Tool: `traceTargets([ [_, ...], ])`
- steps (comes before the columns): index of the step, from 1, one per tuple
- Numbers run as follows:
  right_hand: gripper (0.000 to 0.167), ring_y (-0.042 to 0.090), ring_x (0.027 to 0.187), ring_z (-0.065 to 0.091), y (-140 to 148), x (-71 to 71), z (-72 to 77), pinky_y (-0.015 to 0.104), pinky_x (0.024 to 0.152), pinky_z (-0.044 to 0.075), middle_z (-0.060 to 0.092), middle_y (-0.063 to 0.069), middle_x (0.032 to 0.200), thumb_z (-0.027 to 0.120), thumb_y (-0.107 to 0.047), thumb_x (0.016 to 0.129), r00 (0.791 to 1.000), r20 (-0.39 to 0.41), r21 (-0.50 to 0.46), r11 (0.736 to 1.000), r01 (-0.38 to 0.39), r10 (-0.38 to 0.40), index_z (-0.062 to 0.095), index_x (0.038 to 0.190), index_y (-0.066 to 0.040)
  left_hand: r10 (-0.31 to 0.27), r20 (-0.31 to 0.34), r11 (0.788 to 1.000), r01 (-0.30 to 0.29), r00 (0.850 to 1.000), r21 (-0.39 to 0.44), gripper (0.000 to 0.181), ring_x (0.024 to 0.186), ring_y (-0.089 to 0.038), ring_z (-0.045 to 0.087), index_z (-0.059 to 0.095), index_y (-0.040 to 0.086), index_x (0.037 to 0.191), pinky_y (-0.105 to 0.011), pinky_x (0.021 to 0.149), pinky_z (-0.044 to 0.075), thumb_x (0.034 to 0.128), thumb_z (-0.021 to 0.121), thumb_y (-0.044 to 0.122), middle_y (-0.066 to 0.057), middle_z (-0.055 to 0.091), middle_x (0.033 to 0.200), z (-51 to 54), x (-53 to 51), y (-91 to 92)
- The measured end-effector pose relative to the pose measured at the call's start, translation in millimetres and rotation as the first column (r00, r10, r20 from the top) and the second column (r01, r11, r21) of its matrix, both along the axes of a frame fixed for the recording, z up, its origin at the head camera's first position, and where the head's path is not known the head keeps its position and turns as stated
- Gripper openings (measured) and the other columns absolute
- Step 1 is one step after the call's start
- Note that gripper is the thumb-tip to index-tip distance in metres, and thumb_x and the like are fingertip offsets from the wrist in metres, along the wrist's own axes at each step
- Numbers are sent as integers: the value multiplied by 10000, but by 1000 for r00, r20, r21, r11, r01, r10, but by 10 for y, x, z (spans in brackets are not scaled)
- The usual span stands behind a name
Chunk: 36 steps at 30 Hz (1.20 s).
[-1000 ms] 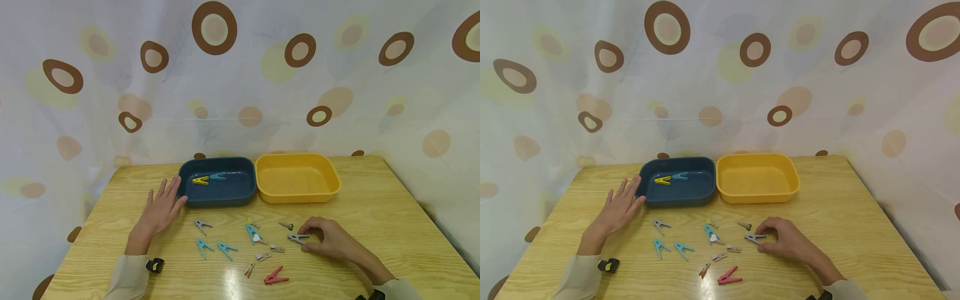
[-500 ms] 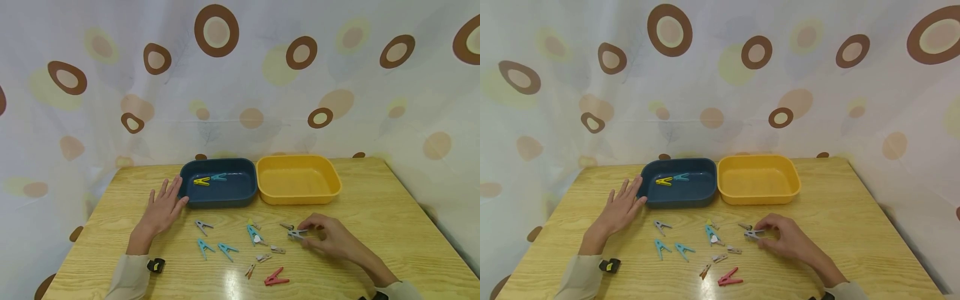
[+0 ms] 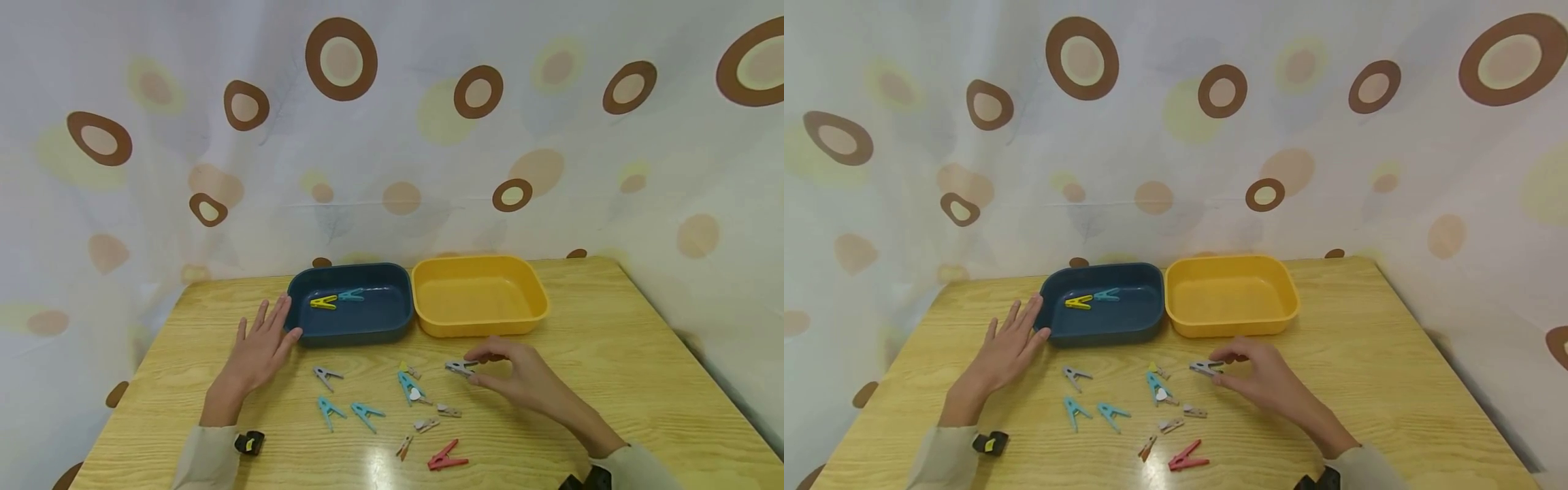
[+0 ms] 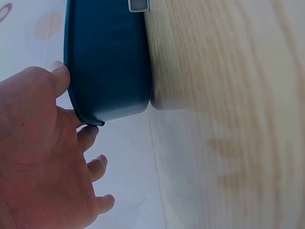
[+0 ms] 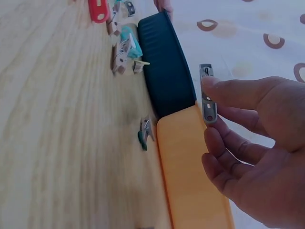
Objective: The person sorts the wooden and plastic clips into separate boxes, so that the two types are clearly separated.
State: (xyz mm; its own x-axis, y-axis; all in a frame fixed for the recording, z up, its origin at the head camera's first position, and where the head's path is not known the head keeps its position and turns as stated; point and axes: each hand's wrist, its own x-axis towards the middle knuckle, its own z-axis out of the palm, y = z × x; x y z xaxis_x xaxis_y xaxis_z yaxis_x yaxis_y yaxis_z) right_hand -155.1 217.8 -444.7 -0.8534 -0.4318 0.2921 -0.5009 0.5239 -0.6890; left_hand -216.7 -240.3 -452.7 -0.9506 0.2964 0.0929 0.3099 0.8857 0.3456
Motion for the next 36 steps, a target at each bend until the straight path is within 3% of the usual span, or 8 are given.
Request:
traceTargets([
  [8, 222, 232, 938, 661, -192, -170, 120, 449, 849, 571, 706, -88, 1035, 840, -161, 874, 994, -93, -11, 999, 47, -48, 770, 1080, -203, 3, 0, 1000, -3, 1000, -4, 704, 1556, -431, 46, 123, 68, 1654, -732, 1157, 3, 1118, 325, 477, -140, 121, 1709, 8, -1, 3],
  [16, 250, 173, 898, 649, -427, -350, 255, 414, 815, 583, 726, -1, 1028, 854, -103, 848, 985, -163, -62, 997, 40, -49, 772, 1084, -127, 7, 5, 1000, -6, 1000, -11, 709, 1558, -425, 45, 118, 75, 1656, -730, 1158, 1, 1116, 321, 488, -130, 113, 1712, 0, -7, -3],
  [26, 247, 255, 933, 681, -629, -605, 307, 490, 872, 579, 718, 33, 1027, 845, -111, 862, 992, -77, -104, 990, 92, -100, 771, 1097, -86, 7, 3, 1000, -7, 1000, -8, 702, 1556, -429, 56, 134, 67, 1653, -727, 1161, 9, 1117, 329, 477, -141, 129, 1708, -9, -1, 11],
  [36, 280, 335, 999, 692, -844, -816, 365, 510, 920, 560, 732, 116, 1085, 825, -111, 881, 991, -60, -128, 986, 110, -119, 749, 1134, -18, 5, -6, 1000, -5, 1000, -13, 702, 1555, -431, 53, 128, 67, 1653, -726, 1161, 8, 1118, 325, 477, -144, 129, 1707, -9, -25, -1],
])
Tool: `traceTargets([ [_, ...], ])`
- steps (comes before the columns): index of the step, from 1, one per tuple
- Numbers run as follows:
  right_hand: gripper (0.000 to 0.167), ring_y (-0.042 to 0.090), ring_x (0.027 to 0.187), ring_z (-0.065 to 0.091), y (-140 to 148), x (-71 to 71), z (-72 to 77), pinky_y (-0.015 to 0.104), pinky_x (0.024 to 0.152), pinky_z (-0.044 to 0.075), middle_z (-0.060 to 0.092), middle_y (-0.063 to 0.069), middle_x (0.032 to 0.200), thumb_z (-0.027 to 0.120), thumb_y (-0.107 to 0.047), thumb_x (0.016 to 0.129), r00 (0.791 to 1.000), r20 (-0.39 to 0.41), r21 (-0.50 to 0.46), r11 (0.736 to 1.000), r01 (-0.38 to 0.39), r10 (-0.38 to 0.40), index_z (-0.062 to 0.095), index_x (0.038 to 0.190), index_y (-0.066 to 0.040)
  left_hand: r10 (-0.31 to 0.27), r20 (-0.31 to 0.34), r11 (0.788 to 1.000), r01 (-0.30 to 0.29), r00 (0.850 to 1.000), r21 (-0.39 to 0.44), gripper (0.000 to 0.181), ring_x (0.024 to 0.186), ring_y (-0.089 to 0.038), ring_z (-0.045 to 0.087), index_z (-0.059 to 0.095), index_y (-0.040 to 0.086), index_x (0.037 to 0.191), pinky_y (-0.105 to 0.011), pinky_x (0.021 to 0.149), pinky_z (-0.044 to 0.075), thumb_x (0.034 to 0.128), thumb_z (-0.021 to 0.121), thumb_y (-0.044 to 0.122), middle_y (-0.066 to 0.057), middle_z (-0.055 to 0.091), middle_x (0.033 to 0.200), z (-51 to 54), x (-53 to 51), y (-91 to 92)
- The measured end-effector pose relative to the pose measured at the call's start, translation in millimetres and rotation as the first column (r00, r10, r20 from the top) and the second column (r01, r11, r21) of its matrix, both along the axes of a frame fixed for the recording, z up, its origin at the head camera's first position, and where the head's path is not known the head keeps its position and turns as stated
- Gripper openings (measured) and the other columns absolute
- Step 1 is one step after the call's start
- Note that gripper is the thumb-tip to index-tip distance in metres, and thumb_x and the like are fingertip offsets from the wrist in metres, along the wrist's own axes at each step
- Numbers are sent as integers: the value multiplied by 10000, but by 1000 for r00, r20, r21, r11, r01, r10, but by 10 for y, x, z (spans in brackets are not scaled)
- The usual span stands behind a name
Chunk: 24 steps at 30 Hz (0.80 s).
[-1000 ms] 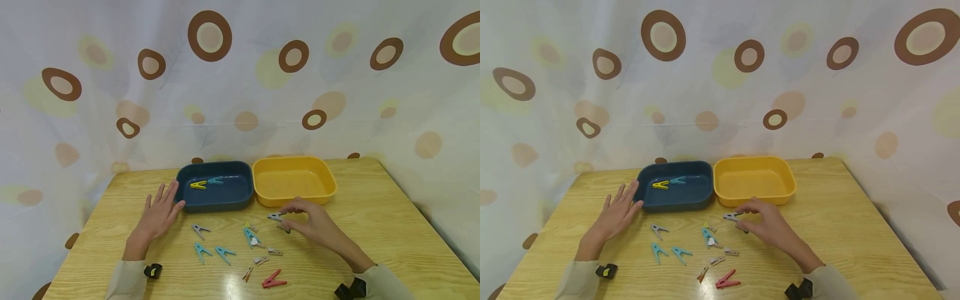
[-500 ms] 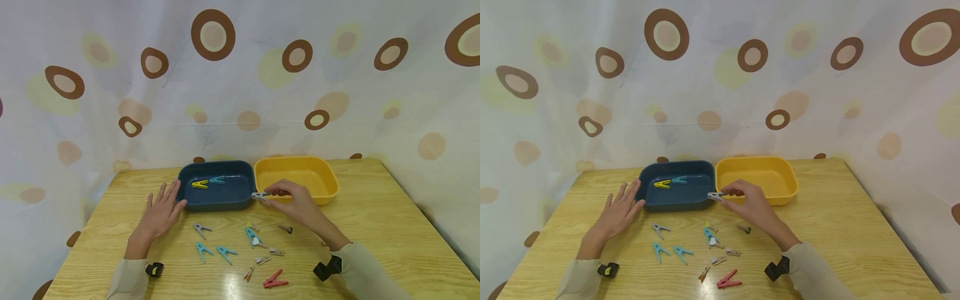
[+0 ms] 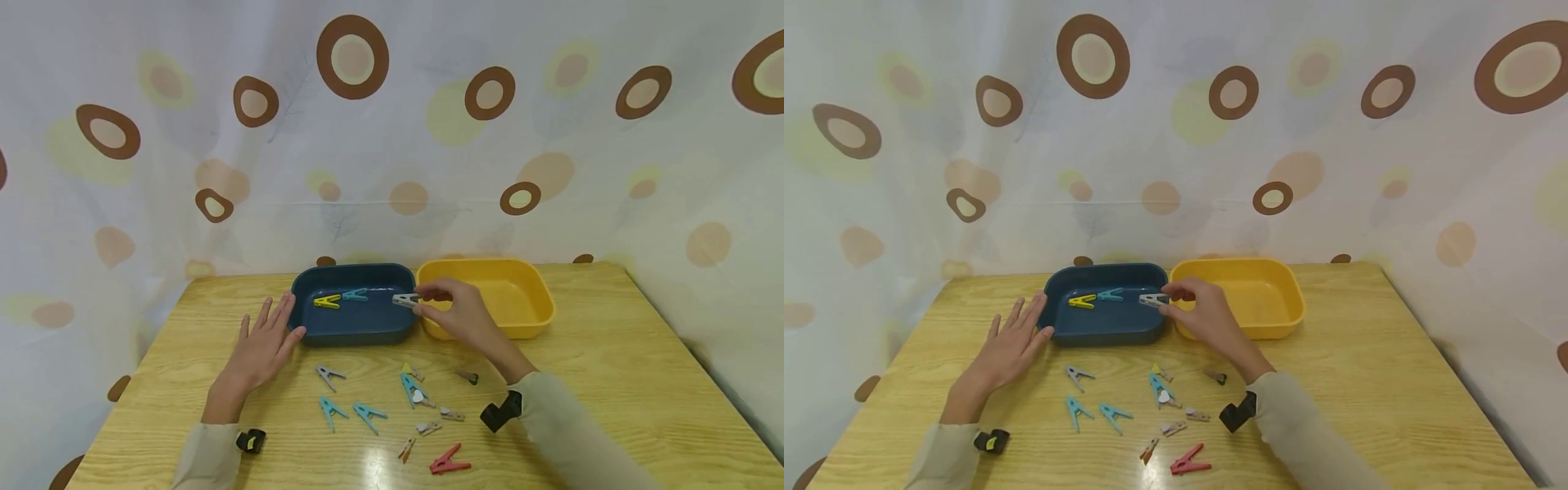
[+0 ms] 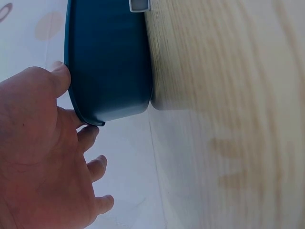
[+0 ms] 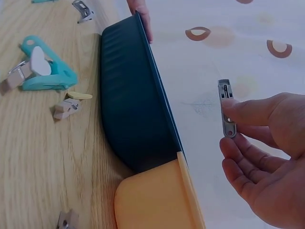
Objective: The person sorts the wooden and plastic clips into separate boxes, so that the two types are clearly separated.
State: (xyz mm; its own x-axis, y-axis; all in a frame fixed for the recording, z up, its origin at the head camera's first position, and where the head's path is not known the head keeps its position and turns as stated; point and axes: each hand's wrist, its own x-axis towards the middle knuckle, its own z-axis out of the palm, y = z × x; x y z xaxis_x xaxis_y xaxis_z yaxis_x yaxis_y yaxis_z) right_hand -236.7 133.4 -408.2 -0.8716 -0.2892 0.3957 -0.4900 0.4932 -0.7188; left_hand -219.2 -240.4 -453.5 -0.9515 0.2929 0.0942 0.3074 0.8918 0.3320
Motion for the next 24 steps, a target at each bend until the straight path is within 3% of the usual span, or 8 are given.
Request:
traceTargets([
  [14, 269, 307, 1065, 660, -262, -310, -5, 499, 990, 522, 713, 107, 1136, 801, -170, 915, 998, 58, 15, 999, 29, -30, 745, 1150, -50, 1, 12, 1000, -2, 1000, 7, 708, 1559, -420, 45, 121, 79, 1656, -717, 1167, -6, 1115, 330, 485, -132, 121, 1710, -25, 7, -12],
  [24, 258, 305, 1050, 648, -385, -561, -144, 468, 982, 516, 712, 124, 1132, 799, -156, 917, 996, 59, 48, 997, 60, -63, 742, 1135, -31, 2, 2, 1000, -2, 1000, 3, 702, 1561, -411, 42, 133, 73, 1654, -720, 1167, 13, 1116, 332, 478, -125, 124, 1711, -20, 1, -9],
])
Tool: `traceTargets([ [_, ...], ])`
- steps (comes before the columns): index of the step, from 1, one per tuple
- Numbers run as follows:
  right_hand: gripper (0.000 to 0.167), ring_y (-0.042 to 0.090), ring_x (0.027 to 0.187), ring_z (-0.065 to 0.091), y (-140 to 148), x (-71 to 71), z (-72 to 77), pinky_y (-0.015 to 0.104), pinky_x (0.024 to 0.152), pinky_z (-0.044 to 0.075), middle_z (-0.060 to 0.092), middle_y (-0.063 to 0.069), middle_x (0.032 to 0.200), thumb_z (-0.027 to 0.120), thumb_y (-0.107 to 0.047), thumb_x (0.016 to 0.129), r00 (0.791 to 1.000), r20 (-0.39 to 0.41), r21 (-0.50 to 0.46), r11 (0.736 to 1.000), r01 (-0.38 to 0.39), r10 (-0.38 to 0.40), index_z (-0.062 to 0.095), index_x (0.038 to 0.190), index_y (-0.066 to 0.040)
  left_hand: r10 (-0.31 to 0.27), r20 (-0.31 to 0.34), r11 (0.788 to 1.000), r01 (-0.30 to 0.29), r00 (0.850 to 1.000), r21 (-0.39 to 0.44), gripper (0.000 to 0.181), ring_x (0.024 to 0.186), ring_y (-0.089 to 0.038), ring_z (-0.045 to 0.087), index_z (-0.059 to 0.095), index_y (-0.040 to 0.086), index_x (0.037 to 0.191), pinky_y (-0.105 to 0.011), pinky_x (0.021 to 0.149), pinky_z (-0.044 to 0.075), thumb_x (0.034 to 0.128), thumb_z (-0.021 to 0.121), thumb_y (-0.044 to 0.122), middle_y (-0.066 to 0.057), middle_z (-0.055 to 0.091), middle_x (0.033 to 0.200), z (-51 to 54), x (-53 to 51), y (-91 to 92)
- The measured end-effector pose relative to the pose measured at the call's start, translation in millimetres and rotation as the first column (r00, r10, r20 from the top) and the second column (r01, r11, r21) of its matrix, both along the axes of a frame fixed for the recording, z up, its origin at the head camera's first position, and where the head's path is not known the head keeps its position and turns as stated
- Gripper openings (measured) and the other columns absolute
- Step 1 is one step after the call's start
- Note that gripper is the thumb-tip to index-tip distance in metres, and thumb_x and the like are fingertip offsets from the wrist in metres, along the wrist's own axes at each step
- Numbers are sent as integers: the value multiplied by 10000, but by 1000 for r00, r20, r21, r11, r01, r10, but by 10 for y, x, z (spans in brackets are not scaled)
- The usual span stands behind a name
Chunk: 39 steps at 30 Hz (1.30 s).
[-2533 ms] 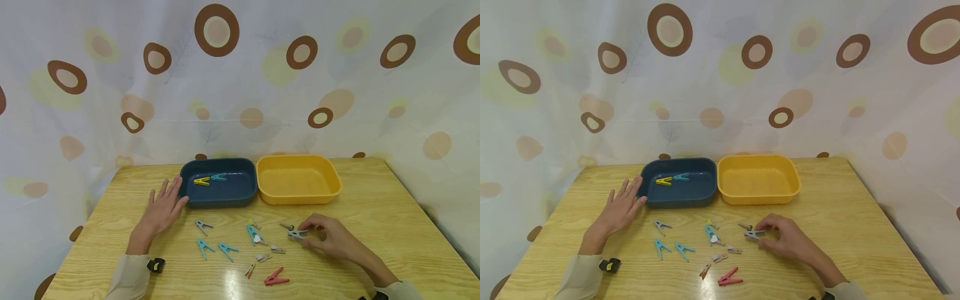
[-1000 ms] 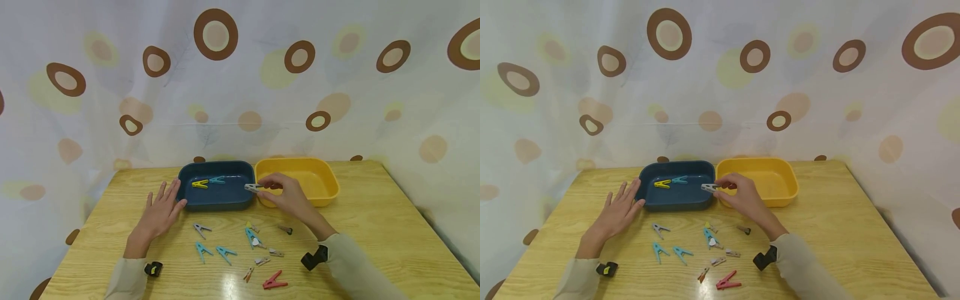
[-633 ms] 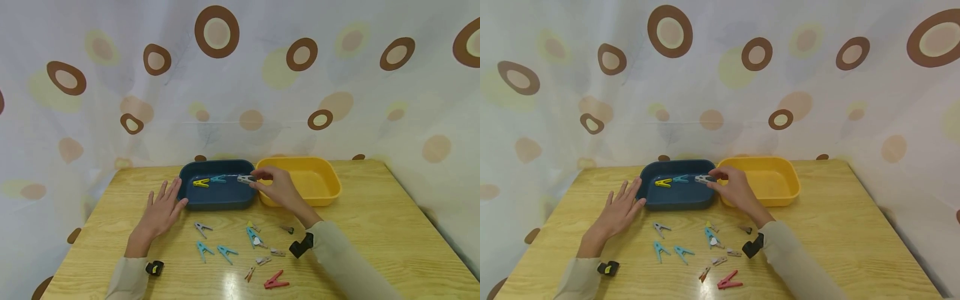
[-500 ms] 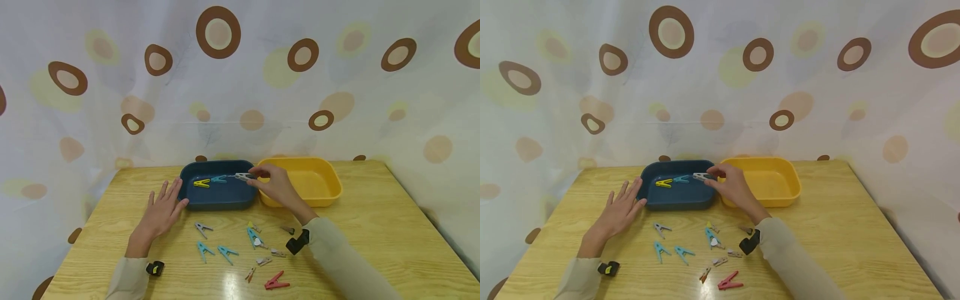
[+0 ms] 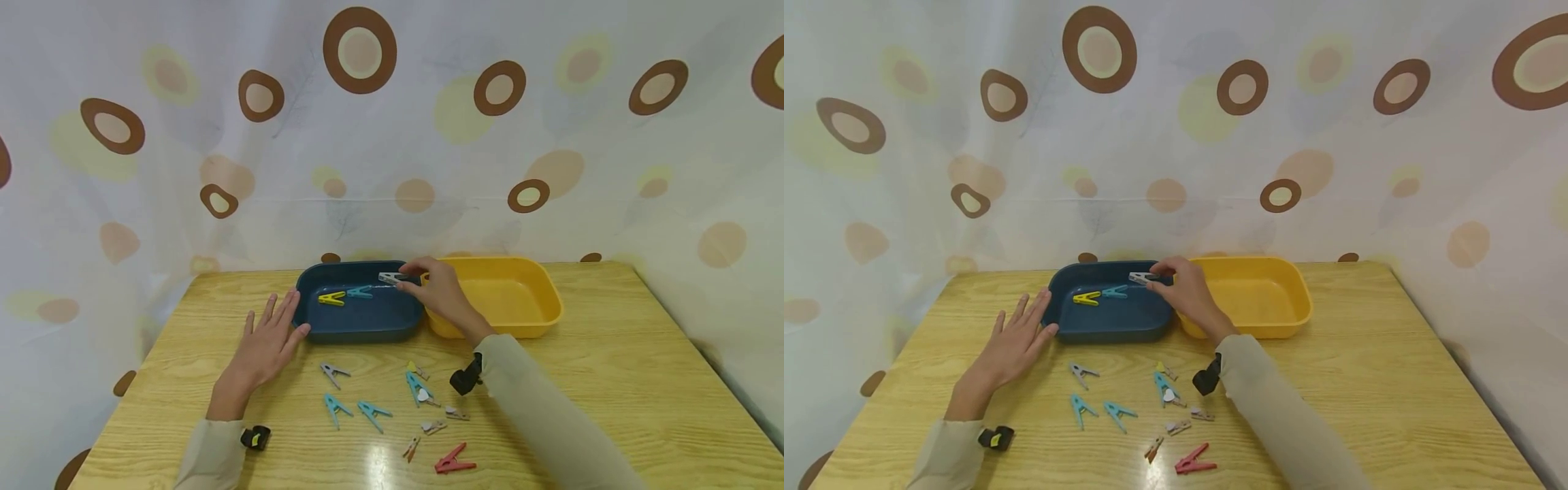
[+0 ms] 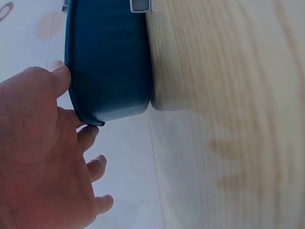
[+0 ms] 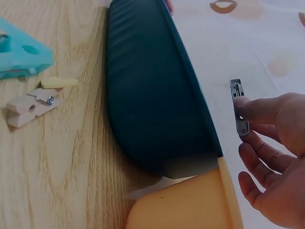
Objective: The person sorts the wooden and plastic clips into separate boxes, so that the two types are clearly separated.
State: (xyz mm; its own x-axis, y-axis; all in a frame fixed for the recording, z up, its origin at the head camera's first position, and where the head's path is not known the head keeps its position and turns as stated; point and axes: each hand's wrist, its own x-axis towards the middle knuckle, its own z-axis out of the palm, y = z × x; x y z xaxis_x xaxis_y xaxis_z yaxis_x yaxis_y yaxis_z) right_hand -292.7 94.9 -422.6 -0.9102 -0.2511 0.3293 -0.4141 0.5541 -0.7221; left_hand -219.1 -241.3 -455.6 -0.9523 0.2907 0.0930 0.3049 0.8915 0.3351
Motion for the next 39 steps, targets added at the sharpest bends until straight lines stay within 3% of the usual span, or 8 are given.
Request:
traceTargets([
  [11, 250, 301, 1056, 653, -90, -187, -104, 451, 951, 529, 716, 120, 1135, 806, -148, 908, 1000, -7, 33, 999, 3, -3, 748, 1125, -39, 2, 0, 1000, -2, 1000, -6, 702, 1561, -412, 49, 130, 76, 1655, -716, 1169, 12, 1116, 333, 477, -114, 113, 1715, -6, 3, 5],
  [24, 252, 291, 998, 641, -165, -331, -179, 425, 913, 538, 720, 106, 1131, 813, -171, 905, 999, 12, 137, 990, 34, -36, 760, 1122, -52, 6, 0, 1000, -6, 1000, 9, 699, 1560, -415, 51, 131, 76, 1655, -716, 1169, 2, 1116, 343, 468, -119, 116, 1714, 0, 15, 4],
  [39, 338, 293, 983, 612, -166, -369, -188, 438, 910, 525, 709, 122, 1164, 825, -191, 896, 999, 8, 187, 982, 32, -34, 742, 1185, -37, 6, -14, 1000, -6, 1000, 6, 697, 1559, -415, 68, 147, 73, 1653, -723, 1166, 28, 1115, 347, 469, -121, 135, 1710, -9, -3, 4],
])
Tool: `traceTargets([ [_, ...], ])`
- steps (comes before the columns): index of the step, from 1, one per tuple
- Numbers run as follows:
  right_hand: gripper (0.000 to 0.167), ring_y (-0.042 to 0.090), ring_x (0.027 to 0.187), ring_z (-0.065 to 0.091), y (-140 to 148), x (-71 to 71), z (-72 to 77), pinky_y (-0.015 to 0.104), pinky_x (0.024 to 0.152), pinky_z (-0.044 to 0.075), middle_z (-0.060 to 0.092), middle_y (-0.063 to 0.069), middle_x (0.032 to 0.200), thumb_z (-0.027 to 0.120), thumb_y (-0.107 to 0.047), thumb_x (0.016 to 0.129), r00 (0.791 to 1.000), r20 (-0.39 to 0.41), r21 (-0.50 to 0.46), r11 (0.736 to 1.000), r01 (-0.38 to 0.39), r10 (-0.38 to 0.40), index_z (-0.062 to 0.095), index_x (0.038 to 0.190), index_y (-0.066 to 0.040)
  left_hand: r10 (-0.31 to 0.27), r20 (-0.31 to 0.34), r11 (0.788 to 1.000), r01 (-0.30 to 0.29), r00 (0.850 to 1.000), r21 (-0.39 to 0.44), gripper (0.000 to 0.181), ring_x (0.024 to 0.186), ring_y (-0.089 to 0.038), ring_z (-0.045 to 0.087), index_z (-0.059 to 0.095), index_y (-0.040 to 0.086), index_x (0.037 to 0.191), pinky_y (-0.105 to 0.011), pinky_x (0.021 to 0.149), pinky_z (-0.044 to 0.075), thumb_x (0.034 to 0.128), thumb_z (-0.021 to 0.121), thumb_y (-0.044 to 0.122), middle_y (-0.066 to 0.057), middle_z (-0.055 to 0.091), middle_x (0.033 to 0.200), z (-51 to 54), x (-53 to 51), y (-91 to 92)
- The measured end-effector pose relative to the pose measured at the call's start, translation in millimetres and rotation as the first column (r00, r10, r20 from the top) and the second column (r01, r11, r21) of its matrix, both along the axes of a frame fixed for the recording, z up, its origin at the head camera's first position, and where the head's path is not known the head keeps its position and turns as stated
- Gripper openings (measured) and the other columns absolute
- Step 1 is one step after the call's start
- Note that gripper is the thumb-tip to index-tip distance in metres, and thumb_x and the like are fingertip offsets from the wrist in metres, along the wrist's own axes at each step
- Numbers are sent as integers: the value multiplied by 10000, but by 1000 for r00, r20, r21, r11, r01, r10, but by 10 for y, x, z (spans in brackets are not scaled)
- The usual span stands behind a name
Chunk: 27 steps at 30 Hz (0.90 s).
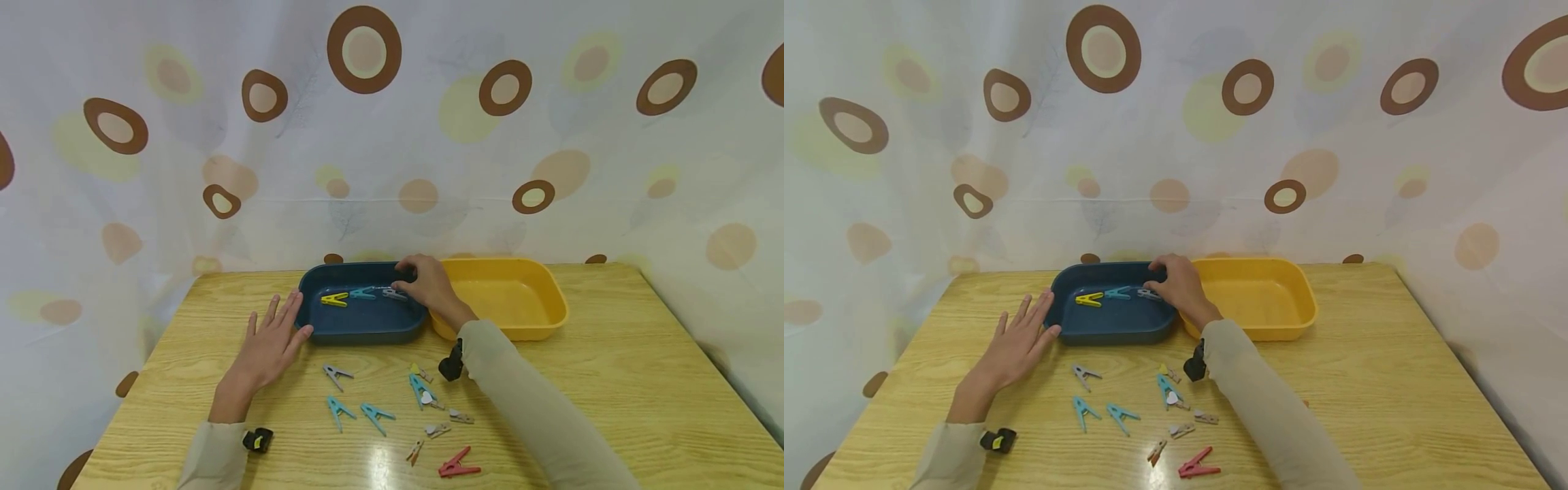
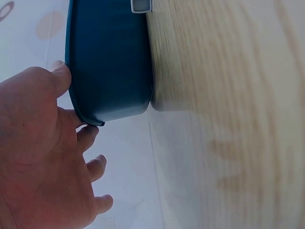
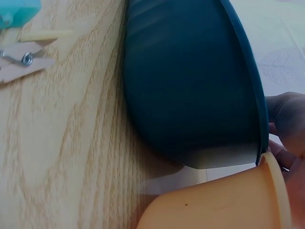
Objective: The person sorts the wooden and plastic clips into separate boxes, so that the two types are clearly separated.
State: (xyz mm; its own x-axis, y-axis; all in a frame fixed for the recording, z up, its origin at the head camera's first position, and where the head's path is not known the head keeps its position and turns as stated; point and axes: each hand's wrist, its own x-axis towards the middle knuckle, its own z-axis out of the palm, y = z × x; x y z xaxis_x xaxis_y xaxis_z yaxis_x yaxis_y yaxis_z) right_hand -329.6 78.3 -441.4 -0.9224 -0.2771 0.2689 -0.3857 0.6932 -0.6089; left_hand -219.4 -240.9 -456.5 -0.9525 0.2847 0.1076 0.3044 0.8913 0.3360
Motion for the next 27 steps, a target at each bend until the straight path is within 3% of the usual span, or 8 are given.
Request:
traceTargets([
  [14, 307, 317, 1051, 616, 64, 92, 49, 457, 923, 528, 682, 135, 1218, 781, -195, 936, 999, 40, -59, 998, -17, 20, 733, 1195, -37, -7, 10, 1000, 7, 1000, -2, 702, 1562, -408, 50, 139, 77, 1654, -719, 1169, 19, 1114, 344, 477, -120, 125, 1712, 8, 3, 19],
  [27, 310, 299, 1031, 644, 59, 344, 196, 458, 908, 543, 694, 121, 1199, 771, -217, 947, 994, -58, -140, 985, -103, 95, 732, 1192, -31, -1, 12, 1000, 1, 1000, -11, 703, 1563, -401, 41, 133, 79, 1655, -715, 1170, 18, 1115, 331, 483, -112, 116, 1714, 9, 10, 2],
])
